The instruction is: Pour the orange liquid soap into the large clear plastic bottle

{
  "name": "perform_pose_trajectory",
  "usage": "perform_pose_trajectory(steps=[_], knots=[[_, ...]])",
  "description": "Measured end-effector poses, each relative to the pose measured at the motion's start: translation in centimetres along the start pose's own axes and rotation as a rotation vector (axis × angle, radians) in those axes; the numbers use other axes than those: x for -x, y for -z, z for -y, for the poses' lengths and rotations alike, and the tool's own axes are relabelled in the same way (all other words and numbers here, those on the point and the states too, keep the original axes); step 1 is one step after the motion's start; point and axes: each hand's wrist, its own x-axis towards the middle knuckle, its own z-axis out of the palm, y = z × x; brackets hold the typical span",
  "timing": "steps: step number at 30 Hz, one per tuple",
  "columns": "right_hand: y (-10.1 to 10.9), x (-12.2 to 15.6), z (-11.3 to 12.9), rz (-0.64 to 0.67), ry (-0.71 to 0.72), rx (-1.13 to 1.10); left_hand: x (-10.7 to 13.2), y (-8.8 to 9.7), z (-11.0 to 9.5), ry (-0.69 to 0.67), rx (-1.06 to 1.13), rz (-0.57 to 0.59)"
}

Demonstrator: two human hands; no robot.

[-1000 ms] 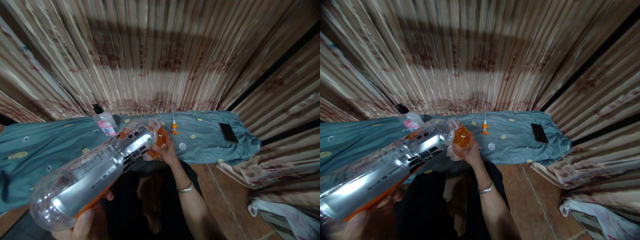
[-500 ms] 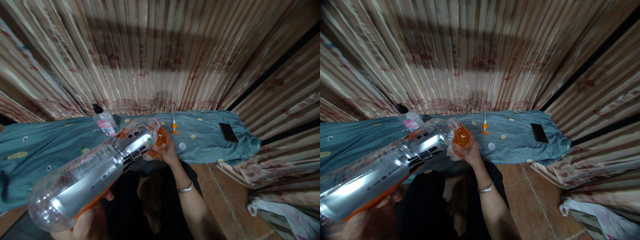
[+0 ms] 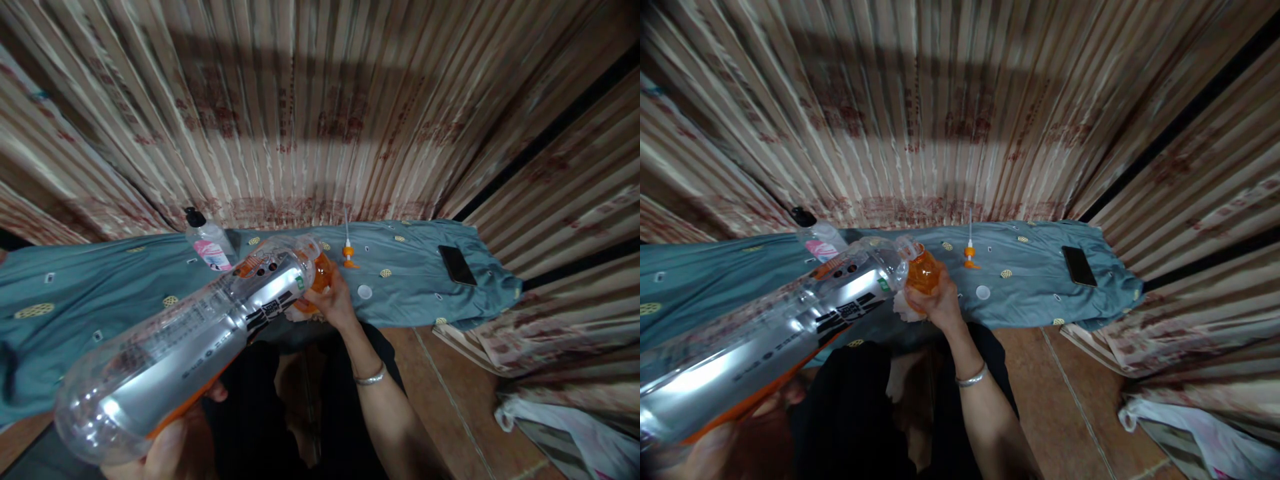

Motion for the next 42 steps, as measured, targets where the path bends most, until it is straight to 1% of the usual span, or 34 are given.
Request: perform_pose_trajectory(steps=[4, 9, 15, 18, 23, 29, 33, 38, 42], knots=[[0.0, 0.0, 0.0, 0.001, -0.002, 0.022, 0.9, -0.1, -0.3, 0.017, 0.011, -0.001], [0.1, 0.0, 0.4, 0.009, -0.001, 0.011, 2.0, 0.2, -0.2, 0.052, 0.141, -0.033], [0.1, 0.1, 0.5, 0.004, 0.004, 0.012, 1.6, 0.0, 0.0, 0.053, 0.168, -0.055], [0.1, 0.1, 0.5, 0.007, 0.013, 0.006, 1.7, 0.4, 0.1, 0.016, 0.181, -0.041], [0.2, 0.1, 0.5, 0.007, 0.021, 0.039, 2.0, 0.5, 0.0, 0.035, 0.166, -0.004], [0.2, 0.1, 0.6, 0.012, 0.019, -0.003, 1.9, -0.1, -0.6, 0.057, 0.158, -0.032], [0.1, 0.1, 0.4, 0.010, 0.016, 0.005, 2.0, -0.3, -0.8, 0.070, 0.165, -0.029], [0.1, 0.1, 0.3, -0.004, -0.011, 0.041, 2.2, -0.2, -0.7, 0.055, 0.158, -0.042], [0.1, 0.1, 0.4, -0.001, 0.000, 0.013, 2.2, 0.1, -0.6, 0.063, 0.163, -0.034]])
